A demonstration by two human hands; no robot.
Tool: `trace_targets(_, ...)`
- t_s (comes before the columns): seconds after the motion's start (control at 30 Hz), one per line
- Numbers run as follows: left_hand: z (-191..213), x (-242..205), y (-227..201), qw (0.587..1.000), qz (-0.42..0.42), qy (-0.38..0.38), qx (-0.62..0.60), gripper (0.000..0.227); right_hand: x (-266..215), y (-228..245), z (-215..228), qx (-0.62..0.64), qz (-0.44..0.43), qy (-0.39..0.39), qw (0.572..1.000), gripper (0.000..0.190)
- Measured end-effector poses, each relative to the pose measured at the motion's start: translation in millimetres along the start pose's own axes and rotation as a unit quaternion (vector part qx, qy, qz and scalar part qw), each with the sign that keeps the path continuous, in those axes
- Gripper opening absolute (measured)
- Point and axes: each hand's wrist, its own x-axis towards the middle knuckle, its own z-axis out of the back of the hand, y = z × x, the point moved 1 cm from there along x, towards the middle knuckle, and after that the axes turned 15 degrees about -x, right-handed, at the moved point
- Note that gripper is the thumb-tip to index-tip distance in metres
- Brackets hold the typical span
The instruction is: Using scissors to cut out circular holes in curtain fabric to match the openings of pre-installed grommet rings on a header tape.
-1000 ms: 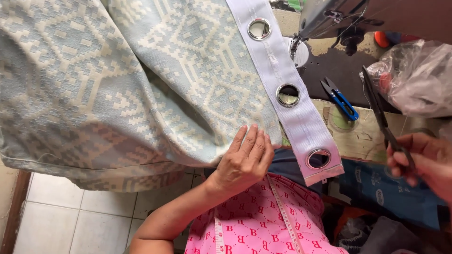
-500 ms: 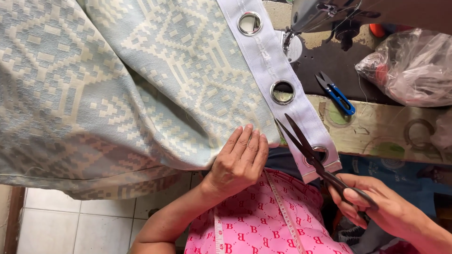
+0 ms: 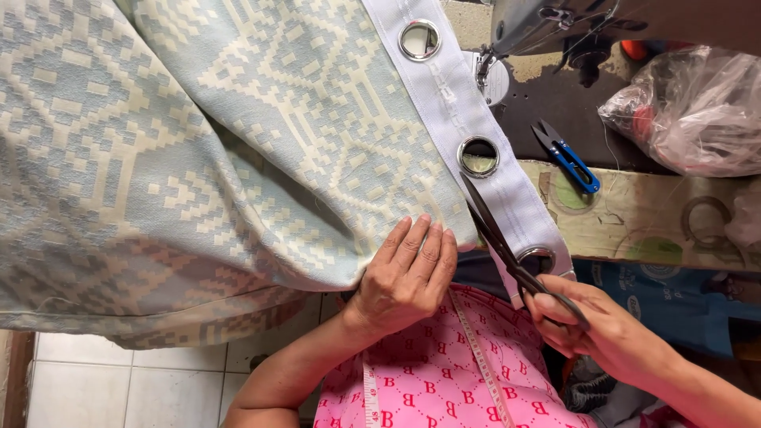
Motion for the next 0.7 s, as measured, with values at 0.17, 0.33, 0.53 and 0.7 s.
trace_targets(0.17,0.4,0.4,0.9,1.0,-0.003,0.0,0.008,0.019,13.8,10.1,-10.5,-0.008,-0.052,-0.039,0.998,0.032)
trace_targets(0.33,1.7,0.4,1.2,1.0,-0.004,-0.003,0.004,0.023,23.9,8.8,-12.2,-0.034,-0.048,-0.05,0.997,0.031)
trace_targets(0.53,3.0,0.6,1.3,1.0,-0.007,-0.003,0.007,0.021,26.3,-1.4,-15.5,0.004,-0.031,-0.04,0.999,0.034)
trace_targets(0.7,3.6,1.6,0.5,1.0,0.001,0.008,0.0,0.024,25.2,-3.0,-14.5,0.024,-0.049,-0.028,0.998,0.028)
